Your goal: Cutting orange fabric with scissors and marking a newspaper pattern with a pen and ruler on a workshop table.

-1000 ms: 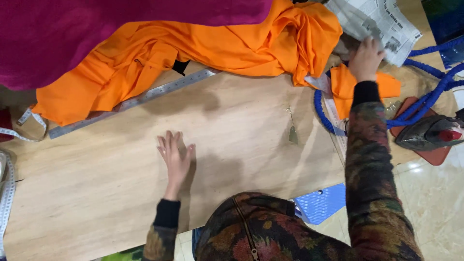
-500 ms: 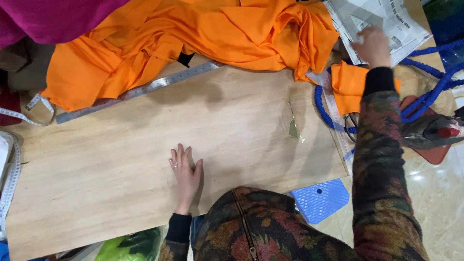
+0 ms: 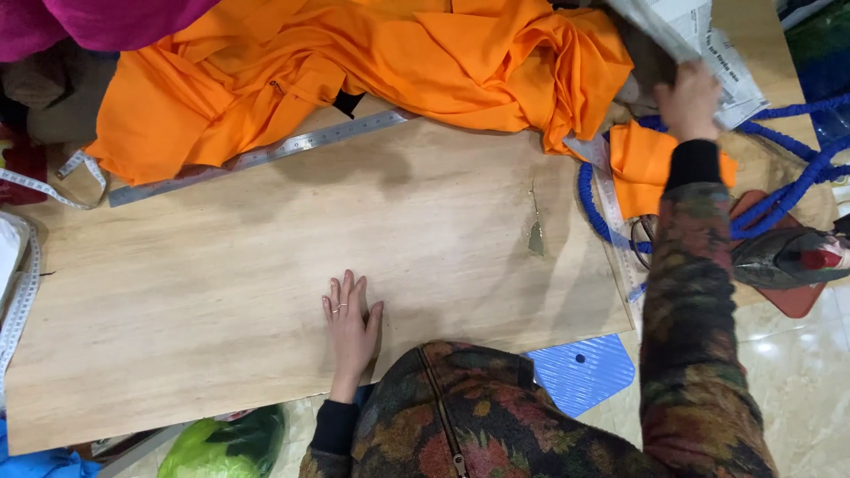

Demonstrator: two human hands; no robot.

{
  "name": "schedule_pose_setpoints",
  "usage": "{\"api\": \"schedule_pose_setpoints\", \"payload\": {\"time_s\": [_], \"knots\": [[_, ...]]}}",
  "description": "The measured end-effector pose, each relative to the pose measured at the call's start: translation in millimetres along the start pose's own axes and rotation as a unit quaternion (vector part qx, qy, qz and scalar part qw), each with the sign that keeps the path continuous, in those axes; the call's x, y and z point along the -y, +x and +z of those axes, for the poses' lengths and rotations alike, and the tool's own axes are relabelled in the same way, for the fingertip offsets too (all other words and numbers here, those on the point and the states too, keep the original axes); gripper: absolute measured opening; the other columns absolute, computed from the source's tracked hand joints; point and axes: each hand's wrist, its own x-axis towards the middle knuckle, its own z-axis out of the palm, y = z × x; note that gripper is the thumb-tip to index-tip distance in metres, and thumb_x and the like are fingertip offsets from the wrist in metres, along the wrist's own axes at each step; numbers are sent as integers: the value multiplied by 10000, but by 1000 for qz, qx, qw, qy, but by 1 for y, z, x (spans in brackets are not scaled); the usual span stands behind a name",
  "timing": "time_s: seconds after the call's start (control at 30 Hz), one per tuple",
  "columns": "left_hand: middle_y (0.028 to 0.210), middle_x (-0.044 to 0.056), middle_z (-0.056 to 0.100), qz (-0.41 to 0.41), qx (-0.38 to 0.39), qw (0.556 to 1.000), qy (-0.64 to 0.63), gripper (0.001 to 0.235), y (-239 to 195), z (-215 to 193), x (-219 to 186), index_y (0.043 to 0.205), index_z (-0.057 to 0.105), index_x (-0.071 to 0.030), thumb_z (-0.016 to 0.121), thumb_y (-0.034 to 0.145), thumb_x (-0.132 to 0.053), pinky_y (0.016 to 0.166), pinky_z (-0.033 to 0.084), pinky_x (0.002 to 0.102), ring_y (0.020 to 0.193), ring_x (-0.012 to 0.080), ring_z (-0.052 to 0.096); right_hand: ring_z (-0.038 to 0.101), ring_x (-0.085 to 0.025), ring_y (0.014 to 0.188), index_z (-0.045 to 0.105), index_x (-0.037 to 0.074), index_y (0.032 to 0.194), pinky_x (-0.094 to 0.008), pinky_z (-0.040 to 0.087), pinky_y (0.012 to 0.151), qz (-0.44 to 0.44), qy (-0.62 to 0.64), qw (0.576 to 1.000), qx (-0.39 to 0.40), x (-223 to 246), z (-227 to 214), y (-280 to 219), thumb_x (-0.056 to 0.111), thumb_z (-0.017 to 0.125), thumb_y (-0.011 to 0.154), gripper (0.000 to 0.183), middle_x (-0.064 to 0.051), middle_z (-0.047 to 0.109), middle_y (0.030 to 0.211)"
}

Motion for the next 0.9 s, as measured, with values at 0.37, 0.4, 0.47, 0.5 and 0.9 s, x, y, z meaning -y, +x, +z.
{"api": "schedule_pose_setpoints", "payload": {"time_s": [0.37,0.4,0.47,0.5,0.9], "knots": [[1602,92,382,-71,-64,979,-180,501,5,-13,-24,1463,482,-188,628,989,-262,1220,99,624,1531,345,231,530,-495,1251,542,-198,1420,-490,388,1074,-210,326,916,-104,172,-293,-27,40,766,1048,494,-377,564,1342],[1589,119,386,-112,-89,953,-267,475,8,-22,-34,1482,455,-162,564,1027,-247,1220,128,622,1523,344,254,524,-428,1279,518,-234,1380,-415,364,1093,-206,311,923,-90,204,-294,-47,95,762,987,568,-392,551,1314],[1615,115,287,-59,-159,934,-316,518,17,-35,-42,1538,363,-150,530,1055,-231,1233,119,562,1536,319,212,461,-457,1322,480,-145,1429,-480,352,1119,-275,394,877,27,268,-280,-97,95,663,952,564,-353,518,1390],[1641,110,187,-8,-223,906,-360,564,17,-40,-45,1595,271,-138,495,1083,-214,1245,111,502,1549,295,169,398,-487,1365,441,-57,1478,-546,341,1145,-333,468,806,147,300,-272,-128,93,565,918,593,-314,484,1466],[1634,199,202,-45,-275,866,-415,636,24,-71,-40,1584,220,-142,582,1064,-197,1278,94,516,1546,365,132,568,-259,1251,644,125,1103,-417,496,921,-312,287,892,155,374,-120,-325,400,585,919,336,-28,578,1307]]}}
